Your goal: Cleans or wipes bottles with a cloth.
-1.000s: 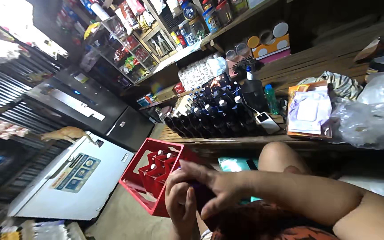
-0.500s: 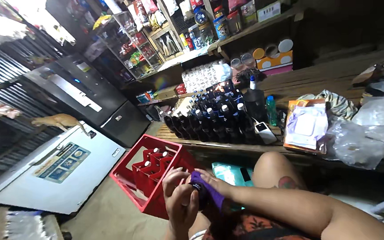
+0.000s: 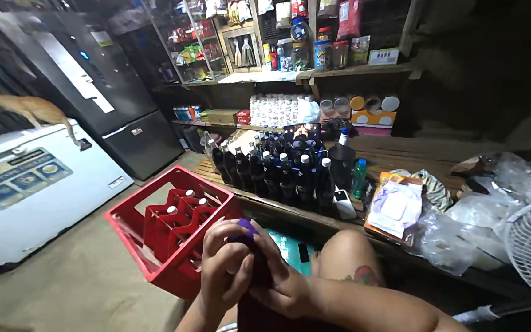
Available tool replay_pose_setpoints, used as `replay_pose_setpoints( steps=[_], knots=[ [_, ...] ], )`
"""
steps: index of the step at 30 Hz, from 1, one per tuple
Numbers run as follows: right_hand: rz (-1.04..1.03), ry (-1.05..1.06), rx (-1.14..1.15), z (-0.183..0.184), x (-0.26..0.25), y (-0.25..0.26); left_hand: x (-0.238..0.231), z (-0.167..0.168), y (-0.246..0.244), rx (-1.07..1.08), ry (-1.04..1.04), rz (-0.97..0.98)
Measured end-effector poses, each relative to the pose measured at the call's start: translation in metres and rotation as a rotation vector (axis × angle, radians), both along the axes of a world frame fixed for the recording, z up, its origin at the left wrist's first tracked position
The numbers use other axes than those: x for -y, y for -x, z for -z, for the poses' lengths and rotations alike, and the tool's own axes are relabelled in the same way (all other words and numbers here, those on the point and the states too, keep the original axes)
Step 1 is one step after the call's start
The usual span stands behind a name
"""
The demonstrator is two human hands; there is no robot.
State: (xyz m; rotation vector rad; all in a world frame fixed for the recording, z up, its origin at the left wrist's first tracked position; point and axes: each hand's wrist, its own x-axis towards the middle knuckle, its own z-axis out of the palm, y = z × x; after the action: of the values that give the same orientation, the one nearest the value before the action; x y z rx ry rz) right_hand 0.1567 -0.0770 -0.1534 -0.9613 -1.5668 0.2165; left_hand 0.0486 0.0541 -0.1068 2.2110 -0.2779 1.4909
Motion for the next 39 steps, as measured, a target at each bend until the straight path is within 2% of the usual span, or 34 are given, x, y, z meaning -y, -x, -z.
replay_pose_setpoints(
  steps=[4,8,10,14,16,23,29,32,35,37,39],
  knots=[
    [0.066,-0.008,0.092,0.007,-0.008,-0.003,-0.004,-0.001,0.001,0.003,0.038,0.030],
    [0.004,0.110,-0.001,0.017,-0.015,-0.007,-0.007,0.002,0.011,-0.020,0.112,-0.056],
    [-0.004,0.156,-0.070,0.022,-0.018,-0.007,-0.004,0.001,0.019,-0.064,0.207,-0.082],
    [-0.048,0.280,-0.243,0.032,-0.021,-0.003,0.009,-0.003,0.027,-0.094,0.499,0.043],
    [-0.060,0.352,-0.314,0.035,-0.021,0.000,0.017,-0.002,0.023,-0.064,0.578,0.091],
    [-0.075,0.362,-0.246,0.020,-0.004,0.010,0.028,0.002,0.018,0.066,0.504,0.213],
    [-0.017,0.228,-0.041,0.014,0.004,0.006,0.016,-0.015,0.023,-0.064,0.295,0.398],
    [-0.014,0.287,-0.085,0.019,0.004,0.008,0.004,-0.015,0.020,-0.171,0.141,0.462],
    [-0.017,0.350,-0.133,0.023,-0.004,0.007,-0.010,-0.006,0.014,-0.206,0.170,0.545],
    [-0.032,0.343,-0.186,0.020,-0.007,0.007,-0.011,-0.002,0.012,-0.139,0.174,0.469],
    [-0.041,0.338,-0.207,0.013,-0.006,0.008,-0.007,0.001,0.011,-0.071,0.107,0.265]
  ],
)
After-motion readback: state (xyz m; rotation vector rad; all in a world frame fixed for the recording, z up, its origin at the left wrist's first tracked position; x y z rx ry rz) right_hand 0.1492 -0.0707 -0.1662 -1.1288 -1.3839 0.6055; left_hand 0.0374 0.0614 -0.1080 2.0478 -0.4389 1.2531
